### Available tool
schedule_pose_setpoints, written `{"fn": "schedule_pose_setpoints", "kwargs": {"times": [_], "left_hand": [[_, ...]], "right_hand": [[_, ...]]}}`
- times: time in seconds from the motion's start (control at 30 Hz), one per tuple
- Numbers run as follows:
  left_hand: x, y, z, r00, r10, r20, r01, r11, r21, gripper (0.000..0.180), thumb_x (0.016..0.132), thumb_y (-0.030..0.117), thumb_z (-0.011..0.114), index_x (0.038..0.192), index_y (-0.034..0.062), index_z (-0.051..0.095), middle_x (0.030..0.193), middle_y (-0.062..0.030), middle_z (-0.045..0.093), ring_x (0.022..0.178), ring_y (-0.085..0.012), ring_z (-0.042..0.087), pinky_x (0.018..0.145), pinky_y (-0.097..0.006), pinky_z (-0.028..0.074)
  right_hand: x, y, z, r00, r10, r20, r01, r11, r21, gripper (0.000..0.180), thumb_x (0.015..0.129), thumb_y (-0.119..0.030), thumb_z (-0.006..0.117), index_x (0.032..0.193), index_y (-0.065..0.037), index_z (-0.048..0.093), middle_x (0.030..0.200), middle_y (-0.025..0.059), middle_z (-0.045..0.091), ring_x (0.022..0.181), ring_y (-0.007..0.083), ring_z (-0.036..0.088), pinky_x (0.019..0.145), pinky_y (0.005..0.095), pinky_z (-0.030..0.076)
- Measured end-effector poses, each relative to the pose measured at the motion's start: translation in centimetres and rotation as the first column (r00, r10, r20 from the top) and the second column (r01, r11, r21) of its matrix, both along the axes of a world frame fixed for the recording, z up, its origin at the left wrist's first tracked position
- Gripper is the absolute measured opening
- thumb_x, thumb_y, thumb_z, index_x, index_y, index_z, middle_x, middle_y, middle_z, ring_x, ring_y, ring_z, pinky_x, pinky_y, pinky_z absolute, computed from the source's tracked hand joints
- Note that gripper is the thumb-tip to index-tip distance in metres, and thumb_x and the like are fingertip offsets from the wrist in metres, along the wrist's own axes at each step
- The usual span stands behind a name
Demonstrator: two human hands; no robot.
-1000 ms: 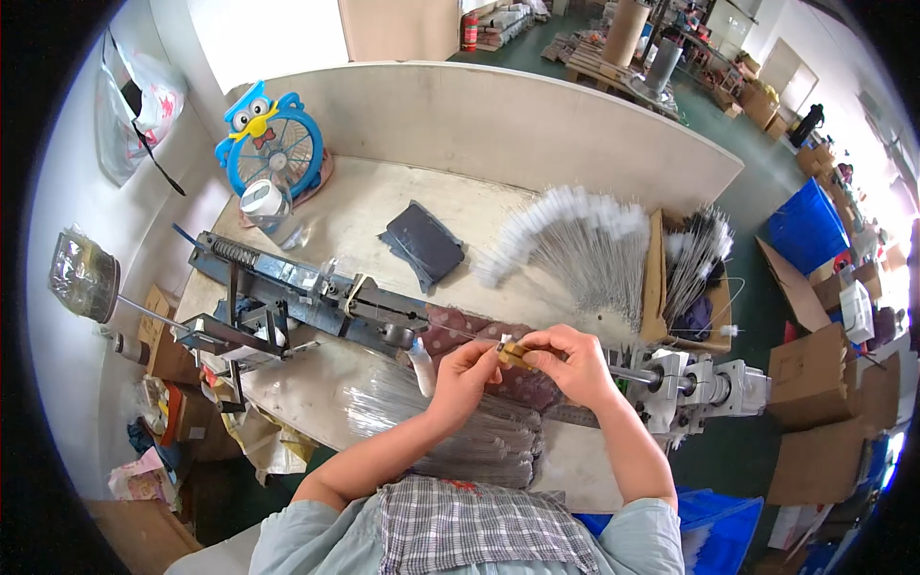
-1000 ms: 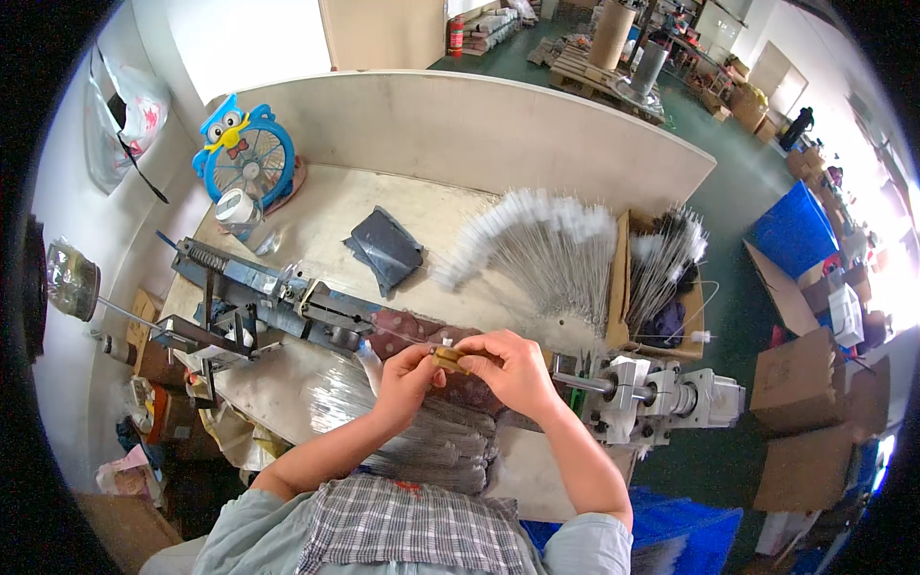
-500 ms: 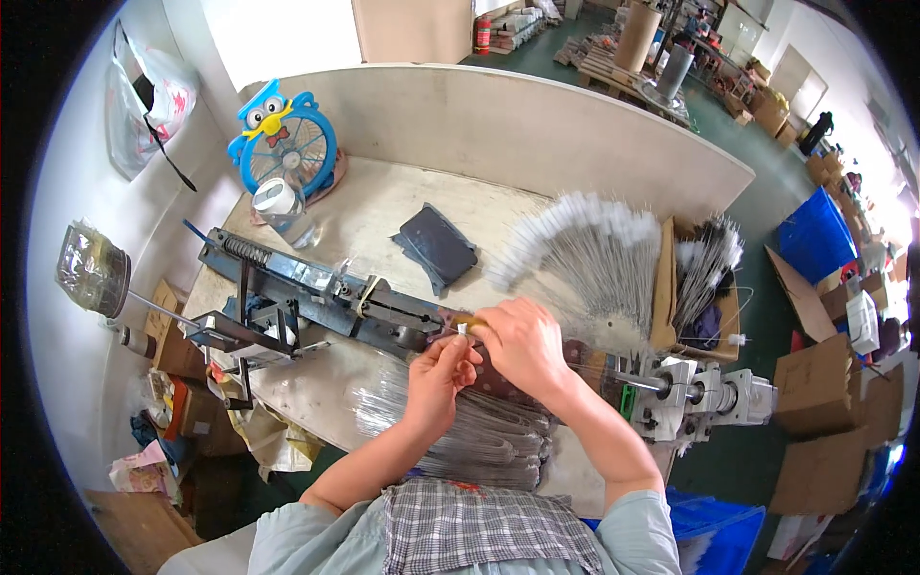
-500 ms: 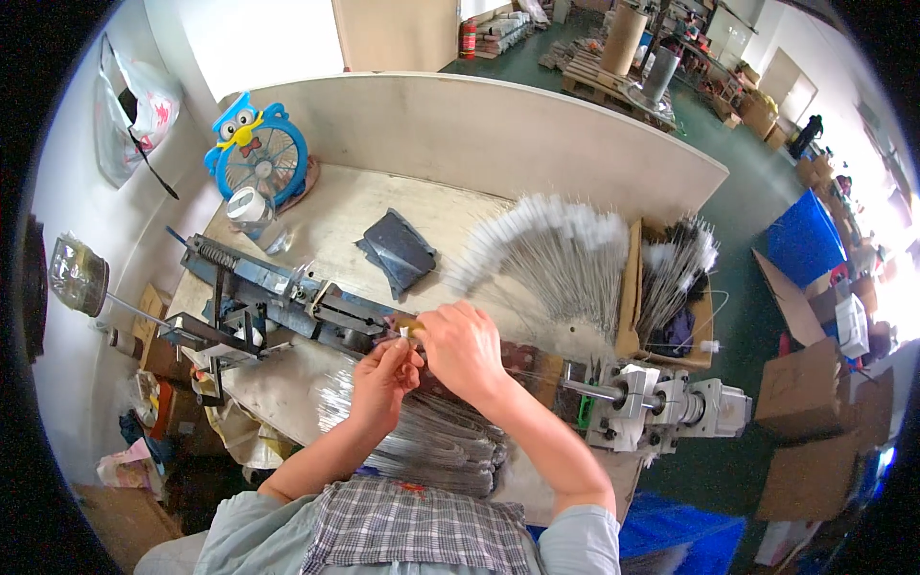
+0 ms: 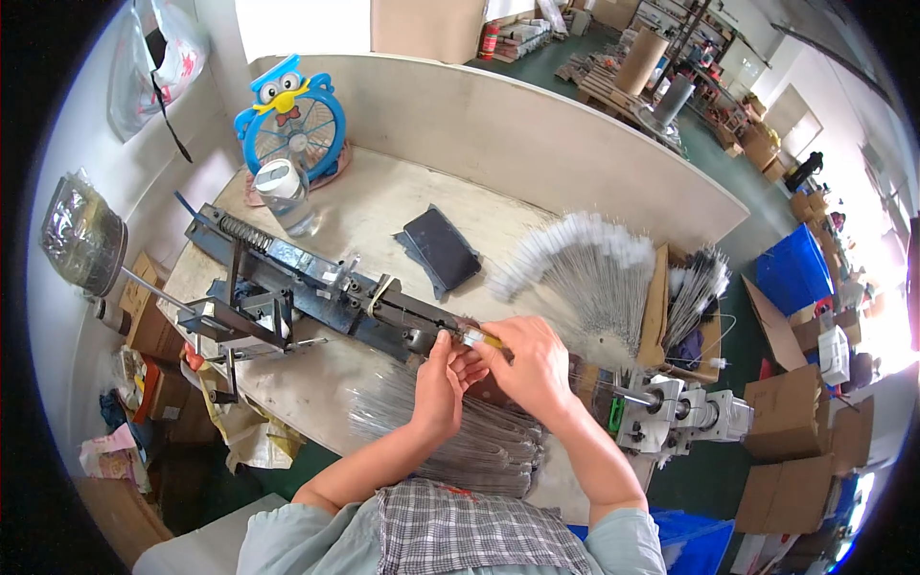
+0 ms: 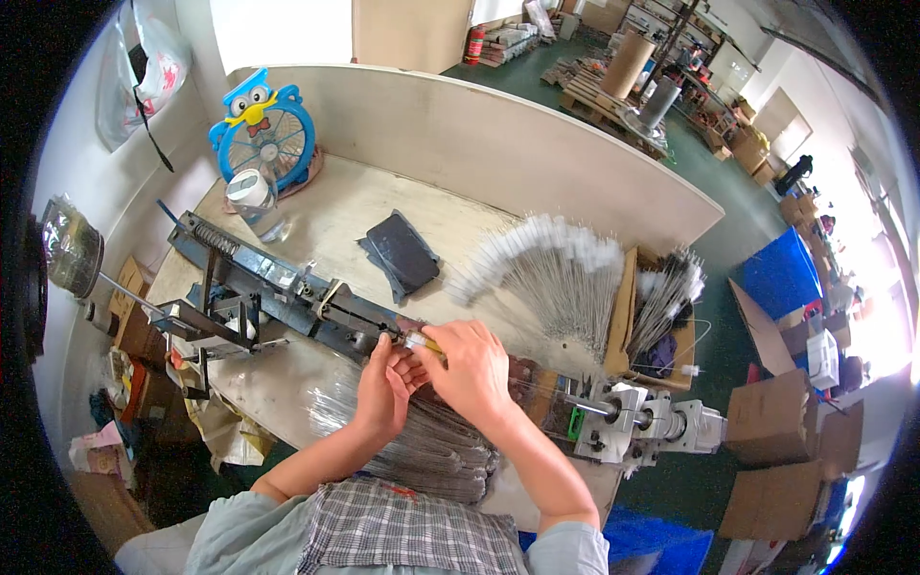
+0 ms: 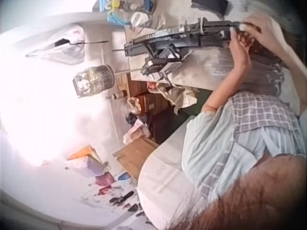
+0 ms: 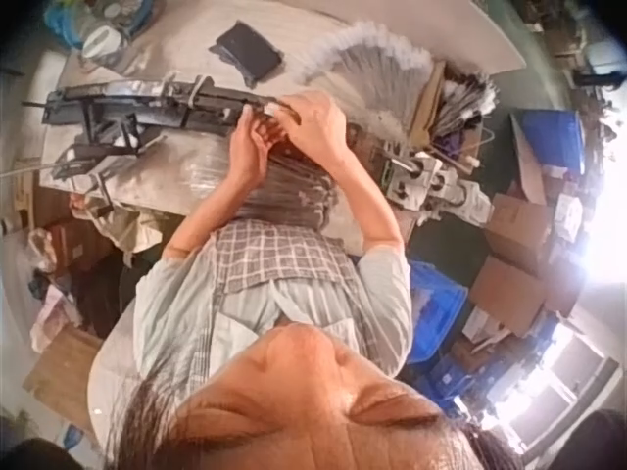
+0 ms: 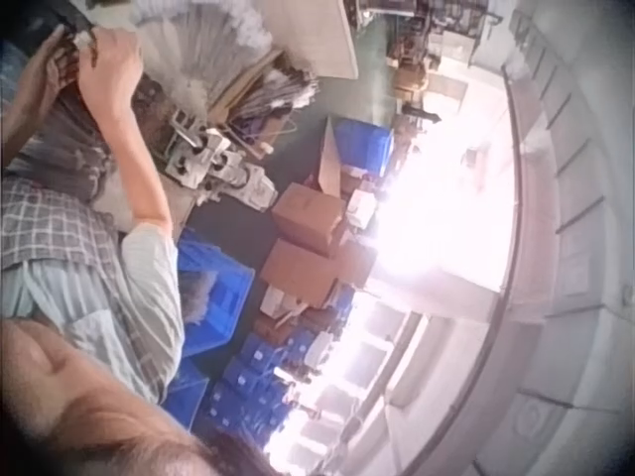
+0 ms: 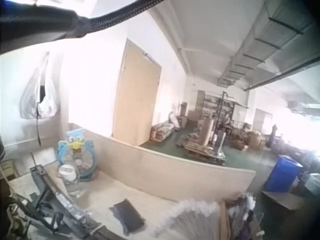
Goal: The person is assembling brush-like components by inserting bristles into a metal crimping fixture on a manual assembly jig.
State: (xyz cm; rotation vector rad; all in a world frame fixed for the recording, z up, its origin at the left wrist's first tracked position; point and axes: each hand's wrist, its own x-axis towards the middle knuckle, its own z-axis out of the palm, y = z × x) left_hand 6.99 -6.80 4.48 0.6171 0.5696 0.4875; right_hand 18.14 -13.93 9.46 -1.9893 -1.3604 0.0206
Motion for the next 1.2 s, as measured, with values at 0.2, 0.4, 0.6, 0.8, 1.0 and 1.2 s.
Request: {"fn": "schedule_pose_setpoints", "kwargs": {"times": [0.2,0.4,0.6,0.8,1.0,1.2], "left_hand": [[0.2,-0.6,0.4,0.983,0.16,0.091,-0.15,0.983,-0.106,0.03,0.096,0.033,0.044,0.094,0.0057,0.055,0.09,-0.0057,0.063,0.084,-0.0161,0.06,0.08,-0.031,0.046],[0.7,-0.9,-1.0,0.98,0.181,0.081,-0.175,0.982,-0.071,0.014,0.091,0.014,0.055,0.098,0.0022,0.056,0.094,-0.0066,0.062,0.088,-0.0151,0.062,0.08,-0.03,0.049],[0.8,-1.1,0.3,0.984,0.17,0.056,-0.168,0.985,-0.036,0.013,0.089,0.011,0.057,0.099,0.0018,0.057,0.095,-0.0056,0.063,0.083,-0.013,0.062,0.077,-0.029,0.049],[1.1,-1.3,0.5,0.984,0.171,0.039,-0.172,0.985,0.017,0.009,0.086,0.008,0.059,0.093,0.0041,0.057,0.091,-0.0041,0.063,0.084,-0.014,0.062,0.078,-0.03,0.049],[1.0,-1.3,0.5,0.988,0.153,0.02,-0.153,0.988,0.023,0.009,0.086,0.009,0.058,0.093,0.0045,0.057,0.092,-0.0046,0.063,0.084,-0.0138,0.061,0.077,-0.029,0.048],[0.8,-1.2,0.0,0.977,0.2,0.073,-0.19,0.973,-0.131,0.016,0.088,0.017,0.055,0.097,0.0039,0.058,0.093,-0.0052,0.064,0.086,-0.0146,0.062,0.079,-0.03,0.048]], "right_hand": [[-1.8,0.6,-1.0,0.976,-0.087,0.201,0.078,0.996,0.053,0.031,0.066,-0.018,0.073,0.095,-0.009,0.066,0.094,0.0032,0.064,0.093,0.0233,0.056,0.078,0.0368,0.043],[-0.4,-0.5,-1.4,0.964,-0.044,0.261,-0.005,0.983,0.186,0.027,0.066,-0.016,0.073,0.093,-0.013,0.07,0.092,-0.0005,0.063,0.09,0.0211,0.056,0.076,0.0352,0.043],[0.6,-1.7,-2.0,0.97,-0.01,0.243,-0.038,0.98,0.193,0.026,0.067,-0.016,0.072,0.093,-0.016,0.069,0.091,-0.0015,0.062,0.09,0.0193,0.056,0.074,0.0338,0.043],[0.8,-2.6,-1.6,0.973,-0.011,0.233,-0.033,0.982,0.184,0.025,0.067,-0.016,0.073,0.092,-0.015,0.07,0.092,-0.0006,0.063,0.09,0.0204,0.057,0.072,0.0347,0.045],[0.2,-2.5,-2.0,0.972,-0.035,0.231,-0.003,0.987,0.162,0.024,0.069,-0.016,0.072,0.093,-0.014,0.07,0.093,0.0005,0.063,0.091,0.021,0.057,0.073,0.0351,0.045],[0.3,-2.0,-1.4,0.977,0.0,0.211,-0.03,0.99,0.138,0.022,0.071,-0.016,0.071,0.094,-0.014,0.069,0.094,0.0012,0.063,0.091,0.0219,0.057,0.074,0.0351,0.045]]}}
